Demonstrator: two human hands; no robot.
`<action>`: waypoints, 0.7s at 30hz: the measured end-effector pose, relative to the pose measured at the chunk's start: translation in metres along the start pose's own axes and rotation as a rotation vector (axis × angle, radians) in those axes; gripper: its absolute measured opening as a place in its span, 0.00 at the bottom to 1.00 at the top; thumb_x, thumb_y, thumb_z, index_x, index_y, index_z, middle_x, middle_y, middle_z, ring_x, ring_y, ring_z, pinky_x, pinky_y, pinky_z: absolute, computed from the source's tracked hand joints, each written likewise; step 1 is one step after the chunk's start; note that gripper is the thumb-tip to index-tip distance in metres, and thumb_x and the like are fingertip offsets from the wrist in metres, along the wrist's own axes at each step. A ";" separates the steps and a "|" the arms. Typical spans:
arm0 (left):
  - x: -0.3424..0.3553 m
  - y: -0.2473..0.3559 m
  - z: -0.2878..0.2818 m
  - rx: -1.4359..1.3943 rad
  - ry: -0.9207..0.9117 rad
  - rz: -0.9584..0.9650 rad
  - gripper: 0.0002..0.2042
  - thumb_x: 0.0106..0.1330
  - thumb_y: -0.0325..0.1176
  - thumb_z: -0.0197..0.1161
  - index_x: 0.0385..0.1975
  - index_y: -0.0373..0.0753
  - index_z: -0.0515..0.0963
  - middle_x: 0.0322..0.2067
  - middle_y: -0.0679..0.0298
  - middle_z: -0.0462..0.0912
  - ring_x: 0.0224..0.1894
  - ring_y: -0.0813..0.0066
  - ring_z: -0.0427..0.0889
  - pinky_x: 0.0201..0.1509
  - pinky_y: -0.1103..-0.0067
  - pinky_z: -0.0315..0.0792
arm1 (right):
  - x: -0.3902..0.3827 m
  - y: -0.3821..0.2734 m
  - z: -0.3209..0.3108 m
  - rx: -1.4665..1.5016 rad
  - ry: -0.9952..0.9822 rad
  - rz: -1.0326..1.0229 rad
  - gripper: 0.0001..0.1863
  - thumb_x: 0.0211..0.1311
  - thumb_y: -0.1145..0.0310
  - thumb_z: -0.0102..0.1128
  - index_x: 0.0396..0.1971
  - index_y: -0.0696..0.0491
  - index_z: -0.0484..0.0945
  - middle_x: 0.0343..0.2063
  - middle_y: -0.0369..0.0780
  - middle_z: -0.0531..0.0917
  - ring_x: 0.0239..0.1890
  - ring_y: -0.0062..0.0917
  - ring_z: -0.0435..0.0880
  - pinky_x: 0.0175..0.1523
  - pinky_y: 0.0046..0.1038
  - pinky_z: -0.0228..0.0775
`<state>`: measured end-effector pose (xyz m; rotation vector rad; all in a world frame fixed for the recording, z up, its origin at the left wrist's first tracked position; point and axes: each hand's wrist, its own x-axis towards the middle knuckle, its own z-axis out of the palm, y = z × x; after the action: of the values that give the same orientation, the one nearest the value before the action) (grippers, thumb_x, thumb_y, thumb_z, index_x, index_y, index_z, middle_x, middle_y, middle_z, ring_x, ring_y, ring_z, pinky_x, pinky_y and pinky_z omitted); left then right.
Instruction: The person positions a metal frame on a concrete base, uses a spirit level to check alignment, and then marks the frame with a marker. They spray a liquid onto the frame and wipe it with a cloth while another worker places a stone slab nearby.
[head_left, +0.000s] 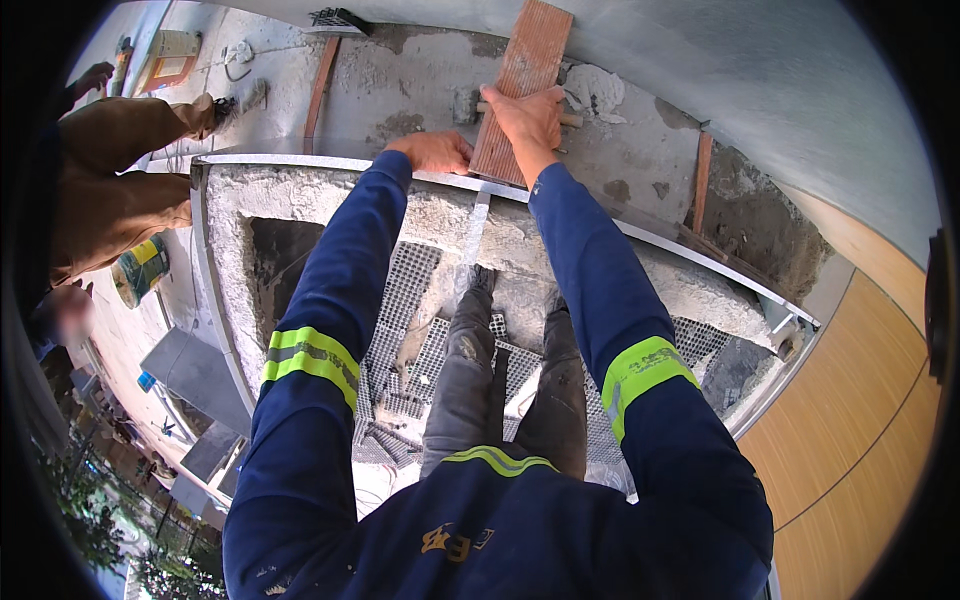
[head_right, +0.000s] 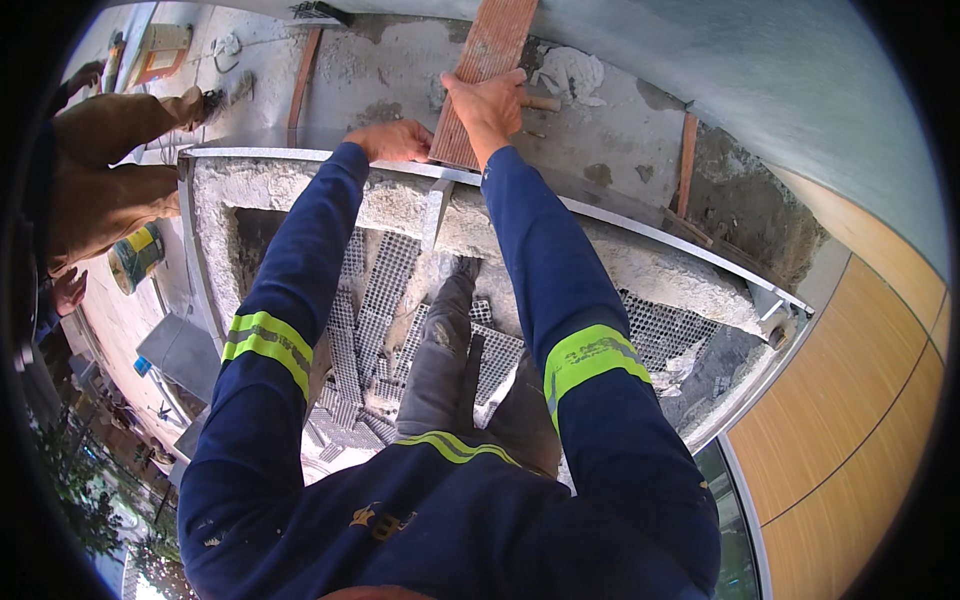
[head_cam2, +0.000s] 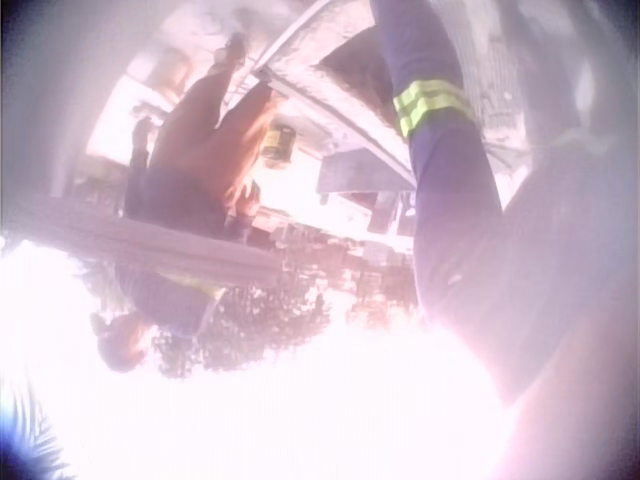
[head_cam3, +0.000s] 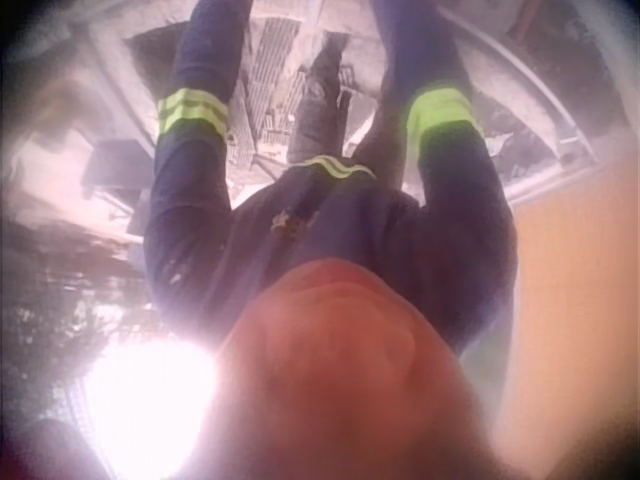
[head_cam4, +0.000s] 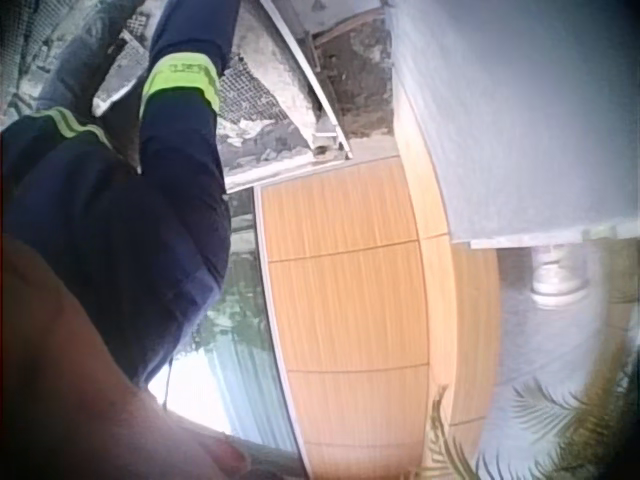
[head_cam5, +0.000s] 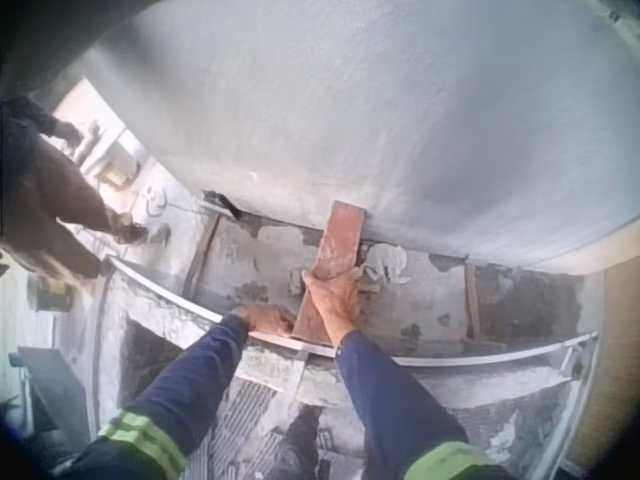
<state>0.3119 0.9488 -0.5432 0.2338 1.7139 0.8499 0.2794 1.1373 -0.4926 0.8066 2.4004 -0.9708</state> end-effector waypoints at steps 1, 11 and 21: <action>0.002 -0.001 0.000 -0.033 0.023 0.027 0.17 0.62 0.42 0.71 0.43 0.35 0.87 0.34 0.62 0.90 0.38 0.70 0.81 0.51 0.71 0.73 | 0.001 0.002 0.003 -0.005 0.017 0.002 0.64 0.45 0.39 0.81 0.70 0.67 0.57 0.62 0.59 0.75 0.59 0.51 0.82 0.62 0.46 0.77; 0.001 -0.020 -0.006 -0.332 -0.097 0.171 0.28 0.61 0.35 0.66 0.65 0.37 0.79 0.50 0.62 0.88 0.54 0.71 0.79 0.65 0.71 0.69 | -0.004 0.000 0.006 -0.041 0.063 0.009 0.64 0.44 0.42 0.83 0.72 0.66 0.55 0.61 0.59 0.74 0.60 0.51 0.82 0.63 0.46 0.77; -0.019 0.021 0.005 -0.097 0.124 -0.003 0.46 0.65 0.60 0.72 0.71 0.28 0.69 0.54 0.47 0.86 0.56 0.56 0.82 0.67 0.69 0.71 | -0.009 -0.001 0.011 -0.049 0.145 0.009 0.53 0.44 0.43 0.83 0.61 0.61 0.63 0.56 0.55 0.76 0.56 0.50 0.84 0.59 0.47 0.79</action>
<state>0.3176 0.9550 -0.5159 0.1146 1.7819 0.9593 0.2871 1.1260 -0.4946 0.8968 2.5305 -0.8737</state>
